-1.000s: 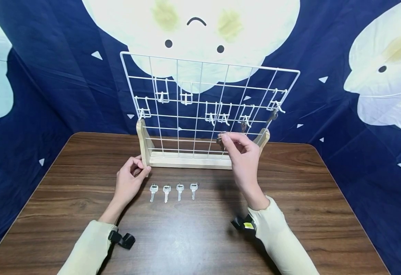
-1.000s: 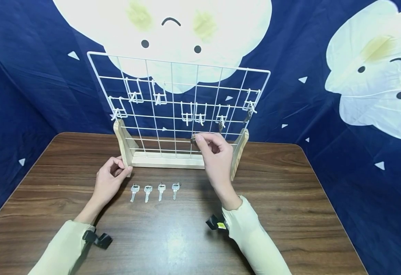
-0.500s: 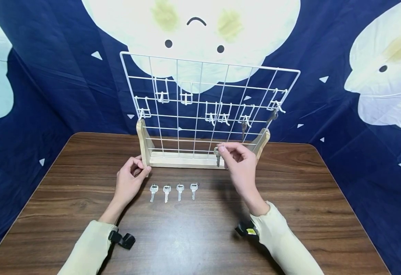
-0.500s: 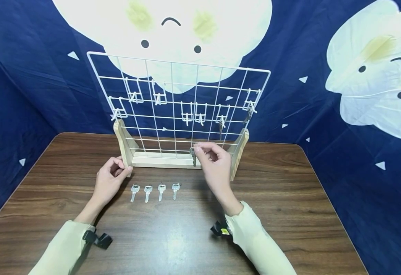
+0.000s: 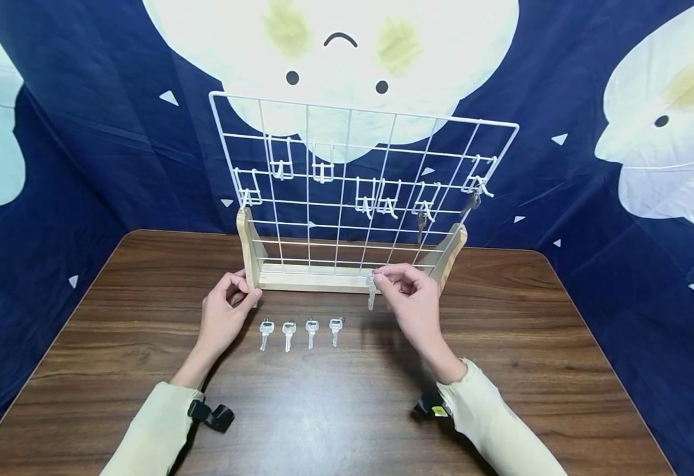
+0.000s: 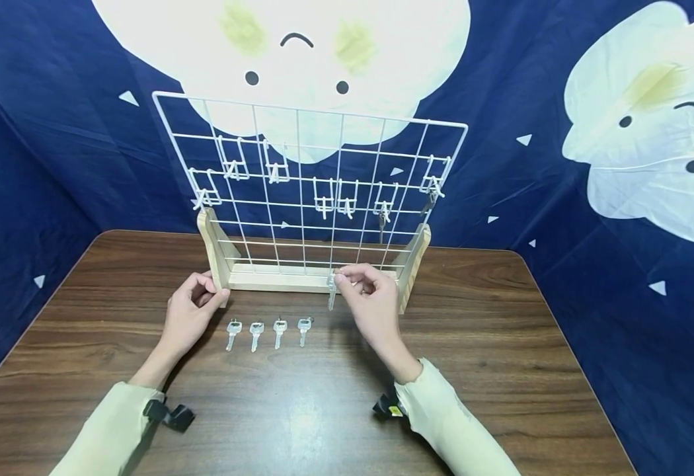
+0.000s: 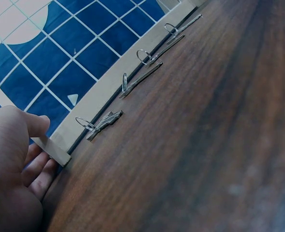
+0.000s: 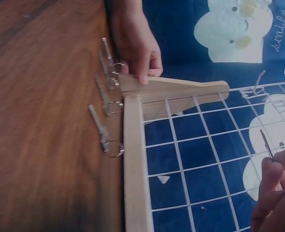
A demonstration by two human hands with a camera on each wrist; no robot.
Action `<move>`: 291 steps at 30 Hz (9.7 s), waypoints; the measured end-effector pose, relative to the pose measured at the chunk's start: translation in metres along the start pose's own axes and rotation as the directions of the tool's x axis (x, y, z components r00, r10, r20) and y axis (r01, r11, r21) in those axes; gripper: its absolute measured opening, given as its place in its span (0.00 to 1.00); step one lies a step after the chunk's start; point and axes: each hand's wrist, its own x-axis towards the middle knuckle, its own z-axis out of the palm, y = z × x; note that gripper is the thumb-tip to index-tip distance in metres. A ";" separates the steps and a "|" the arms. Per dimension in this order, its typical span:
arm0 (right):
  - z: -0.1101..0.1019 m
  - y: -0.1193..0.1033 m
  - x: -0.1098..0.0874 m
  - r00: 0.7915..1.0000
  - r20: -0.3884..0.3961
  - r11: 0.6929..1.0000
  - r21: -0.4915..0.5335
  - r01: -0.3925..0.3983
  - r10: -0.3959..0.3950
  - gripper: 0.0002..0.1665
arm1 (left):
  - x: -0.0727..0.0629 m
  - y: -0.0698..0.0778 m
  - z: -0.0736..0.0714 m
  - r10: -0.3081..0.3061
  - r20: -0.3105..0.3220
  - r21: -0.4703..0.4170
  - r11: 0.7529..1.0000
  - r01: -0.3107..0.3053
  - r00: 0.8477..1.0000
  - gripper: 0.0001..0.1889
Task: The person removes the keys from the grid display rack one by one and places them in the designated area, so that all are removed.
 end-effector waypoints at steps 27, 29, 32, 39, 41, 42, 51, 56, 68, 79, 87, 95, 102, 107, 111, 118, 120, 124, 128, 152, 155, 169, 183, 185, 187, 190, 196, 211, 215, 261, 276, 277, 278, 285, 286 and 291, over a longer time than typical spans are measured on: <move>0.005 0.058 -0.020 0.948 0.207 0.970 -0.074 -0.233 0.243 0.03 | -0.001 0.002 0.001 -0.016 0.002 -0.026 1.000 0.016 1.000 0.13; 0.005 0.061 -0.020 0.938 0.224 0.964 -0.102 -0.246 0.263 0.03 | -0.002 0.001 0.001 -0.014 0.001 -0.027 1.000 0.014 1.000 0.13; 0.004 0.066 -0.019 0.923 0.254 0.954 -0.147 -0.260 0.290 0.03 | -0.002 0.001 0.000 -0.012 0.001 -0.028 1.000 0.012 1.000 0.13; 0.002 0.077 -0.020 0.898 0.303 0.942 -0.202 -0.268 0.320 0.03 | -0.002 0.000 0.000 -0.015 0.002 -0.024 1.000 0.015 1.000 0.13; 0.001 0.079 -0.020 0.896 0.309 0.942 -0.210 -0.262 0.318 0.03 | -0.002 0.000 0.000 -0.011 0.001 -0.021 1.000 0.011 1.000 0.13; 0.001 0.079 -0.020 0.896 0.311 0.941 -0.218 -0.258 0.318 0.02 | -0.002 0.000 0.000 -0.009 0.000 -0.020 1.000 0.009 1.000 0.13; 0.000 0.085 -0.020 0.932 0.280 0.926 -0.359 -0.119 0.229 0.04 | -0.003 0.001 0.000 -0.008 0.000 -0.015 1.000 0.008 1.000 0.13; -0.001 0.088 -0.021 0.943 0.282 0.914 -0.402 -0.054 0.180 0.06 | -0.002 0.002 0.000 -0.004 0.001 -0.033 0.999 0.004 1.000 0.13; -0.001 0.089 -0.020 0.944 0.292 0.898 -0.440 -0.010 0.153 0.07 | -0.002 0.000 0.002 -0.008 0.002 -0.036 0.999 0.008 1.000 0.13; 0.000 0.092 -0.020 0.943 0.277 0.912 -0.405 -0.061 0.186 0.06 | -0.001 0.000 0.001 -0.002 -0.004 -0.035 0.999 0.002 1.000 0.13; 0.000 0.093 -0.020 0.951 0.258 0.926 -0.373 -0.064 0.170 0.03 | -0.001 0.000 0.001 -0.005 -0.005 -0.030 1.000 0.005 1.000 0.13; 0.002 0.098 -0.021 0.959 0.243 0.939 -0.339 -0.056 0.145 0.04 | -0.003 -0.002 -0.001 -0.002 -0.009 -0.017 1.000 0.002 1.000 0.13; 0.005 0.098 -0.017 0.967 0.203 0.973 -0.202 -0.111 0.152 0.03 | -0.003 -0.001 -0.003 -0.005 -0.012 -0.014 1.000 0.005 1.000 0.13; 0.004 0.091 -0.014 0.978 0.153 0.983 -0.137 -0.121 0.142 0.04 | -0.002 -0.001 -0.003 -0.008 -0.013 -0.007 1.000 0.008 1.000 0.14; 0.004 0.083 -0.014 0.985 0.116 0.986 -0.122 -0.111 0.126 0.04 | -0.001 -0.002 -0.002 0.002 -0.014 -0.006 1.000 -0.002 1.000 0.13; 0.001 0.062 -0.009 0.998 0.063 0.996 -0.087 0.028 -0.022 0.04 | -0.001 -0.001 0.000 0.005 -0.009 -0.026 1.000 -0.006 1.000 0.13; 0.000 0.057 -0.008 0.997 0.052 0.994 -0.093 0.062 -0.058 0.03 | 0.000 -0.001 0.000 0.005 -0.010 -0.020 1.000 -0.005 1.000 0.13; -0.004 0.048 -0.005 0.991 0.025 0.985 -0.113 0.132 -0.130 0.03 | -0.001 -0.001 0.000 0.001 -0.009 -0.022 1.000 -0.001 1.000 0.13; -0.009 0.038 -0.002 0.977 -0.012 0.967 -0.147 0.209 -0.213 0.04 | -0.001 -0.001 0.000 0.005 -0.001 -0.041 0.999 -0.005 1.000 0.13; -0.030 -0.016 0.015 0.925 -0.232 0.953 -0.113 0.281 -0.300 0.04 | 0.000 -0.001 0.003 -0.006 -0.005 -0.037 0.999 0.006 1.000 0.13; -0.030 -0.019 0.019 0.919 -0.250 0.953 -0.093 0.289 -0.303 0.05 | 0.000 -0.001 0.002 -0.009 -0.004 -0.035 0.999 0.008 1.000 0.13; -0.030 -0.026 0.038 0.889 -0.326 0.946 -0.068 0.318 -0.322 0.09 | 0.000 -0.001 0.001 -0.010 -0.004 -0.016 1.000 0.010 1.000 0.13; -0.030 -0.025 0.057 0.874 -0.369 0.949 -0.116 0.294 -0.316 0.10 | -0.001 -0.003 0.000 -0.014 -0.005 -0.022 1.000 0.013 1.000 0.13; -0.029 -0.025 0.058 0.871 -0.377 0.950 -0.133 0.284 -0.313 0.10 | -0.001 -0.004 0.000 -0.015 -0.005 -0.024 1.000 0.015 1.000 0.13; -0.028 -0.025 0.059 0.871 -0.380 0.950 -0.155 0.271 -0.310 0.11 | -0.001 -0.004 0.000 -0.016 -0.005 -0.025 1.000 0.015 1.000 0.13; -0.027 -0.025 0.061 0.873 -0.388 0.953 -0.174 0.247 -0.297 0.13 | -0.001 -0.004 0.000 -0.013 -0.003 -0.028 1.000 0.013 1.000 0.13; -0.024 -0.026 0.064 0.877 -0.390 0.956 -0.192 0.222 -0.282 0.14 | 0.000 -0.004 0.000 -0.008 -0.001 -0.034 0.999 0.008 1.000 0.13; -0.028 -0.027 0.067 0.924 -0.330 0.978 0.014 0.208 -0.192 0.03 | -0.001 -0.003 0.000 -0.022 -0.003 -0.013 1.000 0.022 1.000 0.12; -0.030 -0.030 0.066 0.939 -0.307 0.975 0.104 0.196 -0.156 0.09 | 0.000 -0.002 0.001 -0.024 0.000 -0.020 0.999 0.024 1.000 0.12; -0.043 -0.046 0.046 0.982 -0.188 0.953 0.291 0.085 -0.030 0.14 | -0.001 -0.002 0.001 -0.003 -0.010 -0.002 1.000 0.003 1.000 0.13; -0.043 -0.044 0.028 0.997 -0.079 0.961 0.275 0.004 0.018 0.17 | -0.001 -0.003 0.000 -0.005 -0.013 -0.012 1.000 0.005 1.000 0.13; -0.043 -0.042 0.027 0.997 -0.073 0.962 0.274 -0.007 0.028 0.17 | -0.001 -0.002 0.001 -0.005 -0.011 -0.013 1.000 0.004 1.000 0.13; -0.043 -0.041 0.025 0.997 -0.066 0.962 0.274 -0.019 0.038 0.17 | -0.001 -0.002 0.001 -0.004 -0.010 -0.013 1.000 0.004 1.000 0.13; -0.042 -0.032 0.016 0.995 -0.058 0.976 0.206 -0.070 0.084 0.16 | 0.000 -0.002 0.001 -0.009 -0.008 -0.013 1.000 0.009 1.000 0.13; -0.042 -0.031 0.014 0.995 -0.055 0.977 0.199 -0.076 0.089 0.16 | 0.000 -0.002 0.001 -0.010 -0.007 -0.012 1.000 0.010 1.000 0.13; -0.040 -0.024 0.007 0.993 -0.033 0.978 0.182 -0.104 0.111 0.14 | 0.000 -0.003 0.000 -0.011 -0.009 -0.009 1.000 0.010 1.000 0.12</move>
